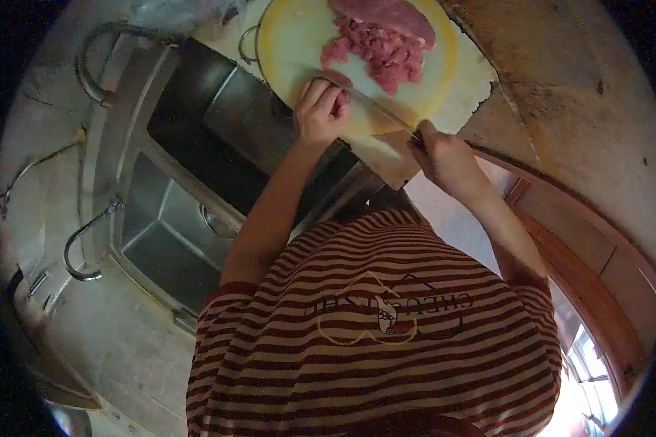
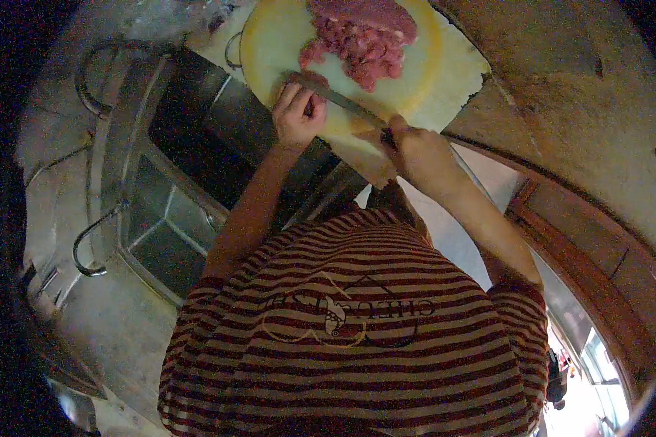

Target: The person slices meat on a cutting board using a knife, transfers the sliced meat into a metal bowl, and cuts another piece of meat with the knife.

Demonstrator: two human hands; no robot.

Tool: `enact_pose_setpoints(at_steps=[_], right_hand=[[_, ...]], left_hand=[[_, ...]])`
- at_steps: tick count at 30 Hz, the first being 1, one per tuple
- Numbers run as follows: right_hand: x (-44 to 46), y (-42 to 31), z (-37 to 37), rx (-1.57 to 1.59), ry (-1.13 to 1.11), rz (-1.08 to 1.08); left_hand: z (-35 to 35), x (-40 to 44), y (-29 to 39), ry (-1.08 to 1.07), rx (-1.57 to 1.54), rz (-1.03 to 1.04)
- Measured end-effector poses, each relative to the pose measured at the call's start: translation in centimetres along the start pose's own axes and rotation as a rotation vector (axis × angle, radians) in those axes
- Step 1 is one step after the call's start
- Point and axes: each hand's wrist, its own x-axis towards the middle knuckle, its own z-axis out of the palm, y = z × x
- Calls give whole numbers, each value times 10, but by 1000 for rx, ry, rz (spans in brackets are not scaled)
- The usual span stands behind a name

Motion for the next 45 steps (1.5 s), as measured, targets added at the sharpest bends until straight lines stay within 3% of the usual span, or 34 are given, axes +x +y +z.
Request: enact_pose_setpoints(at_steps=[5,7,9,11,12,13,15,17,20,23,25,34,41,43,45], right_hand=[[-4,9,11,1,8,25],[33,0,18,6,44,-80],[79,-22,18,-49,88,-82],[132,-19,35,29,167,-321],[142,-24,24,30,176,-326],[149,-33,4,45,66,-315],[153,-32,-5,60,-40,-306],[150,-10,0,11,166,-257],[102,-3,-15,48,151,-196],[49,-1,-15,19,150,-222],[25,-6,-13,69,61,-64],[-4,6,1,13,44,-40],[99,-29,27,23,205,-249],[135,-36,24,24,156,-260],[154,-32,15,62,145,-294]], left_hand=[[1,-1,1,-20,-22,-9],[2,-4,0,-12,-6,-75],[1,0,1,11,25,-14],[-4,3,0,33,63,54],[-6,0,-1,-73,88,6],[-8,-2,-1,-180,114,-44],[-8,-2,-1,-137,81,-17],[-9,1,-1,-90,43,6],[-14,-2,6,-95,-2,-64],[-15,0,9,30,47,-76],[-11,2,7,-35,-15,-1],[-5,0,6,4,3,66],[-3,-3,0,15,22,26],[-8,-3,-1,-108,53,15],[-6,-2,1,-75,39,29]])
